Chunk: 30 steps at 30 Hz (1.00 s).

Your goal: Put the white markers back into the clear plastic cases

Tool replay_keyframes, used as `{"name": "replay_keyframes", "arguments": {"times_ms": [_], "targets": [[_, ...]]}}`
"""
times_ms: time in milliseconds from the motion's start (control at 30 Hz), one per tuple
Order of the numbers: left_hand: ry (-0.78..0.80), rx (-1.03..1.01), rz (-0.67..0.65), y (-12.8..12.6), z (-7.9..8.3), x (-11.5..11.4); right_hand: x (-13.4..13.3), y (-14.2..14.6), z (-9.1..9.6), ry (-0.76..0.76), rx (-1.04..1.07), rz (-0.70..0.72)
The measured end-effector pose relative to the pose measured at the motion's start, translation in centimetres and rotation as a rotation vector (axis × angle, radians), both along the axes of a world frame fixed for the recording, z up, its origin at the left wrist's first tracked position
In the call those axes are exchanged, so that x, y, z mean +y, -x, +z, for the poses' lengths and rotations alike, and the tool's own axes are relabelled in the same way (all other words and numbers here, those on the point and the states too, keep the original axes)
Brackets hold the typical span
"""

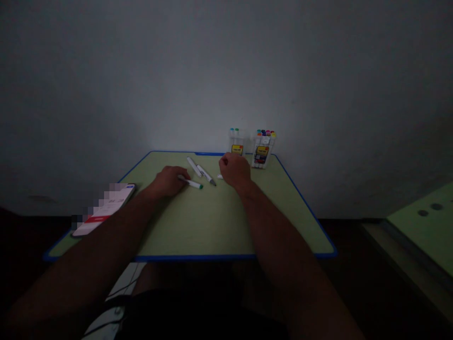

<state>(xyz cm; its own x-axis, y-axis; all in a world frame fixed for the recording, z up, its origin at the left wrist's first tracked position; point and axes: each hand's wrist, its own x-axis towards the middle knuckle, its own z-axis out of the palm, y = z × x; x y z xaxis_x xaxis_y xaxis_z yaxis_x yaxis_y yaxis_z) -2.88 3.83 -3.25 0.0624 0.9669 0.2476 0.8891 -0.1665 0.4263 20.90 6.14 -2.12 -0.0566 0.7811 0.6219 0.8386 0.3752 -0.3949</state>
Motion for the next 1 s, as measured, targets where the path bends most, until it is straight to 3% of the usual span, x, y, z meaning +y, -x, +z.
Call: {"name": "replay_keyframes", "arguments": {"times_ms": [100,200,500,700,1000], "targets": [[0.084,0.166,0.002,-0.2,0.4,-0.2,0.1,0.1,-0.2,0.009,-0.020,0.030],[0.085,0.205,-0.036,-0.2,0.4,-0.2,0.0,0.3,-0.3,0.014,-0.026,0.061],[-0.123,-0.104,-0.093,-1.1,1.1,-0.7,-0.6,1.3,0.2,0.027,0.225,0.250],[-0.200,-0.198,-0.207,-1.6,1.0,-1.0,-0.6,1.3,-0.3,0.065,0.205,0.353],[-0.223,-0.255,-0.163,-1.7,1.1,-1.0,-0.2,1.0,-0.3,0.131,0.284,0.363]]}}
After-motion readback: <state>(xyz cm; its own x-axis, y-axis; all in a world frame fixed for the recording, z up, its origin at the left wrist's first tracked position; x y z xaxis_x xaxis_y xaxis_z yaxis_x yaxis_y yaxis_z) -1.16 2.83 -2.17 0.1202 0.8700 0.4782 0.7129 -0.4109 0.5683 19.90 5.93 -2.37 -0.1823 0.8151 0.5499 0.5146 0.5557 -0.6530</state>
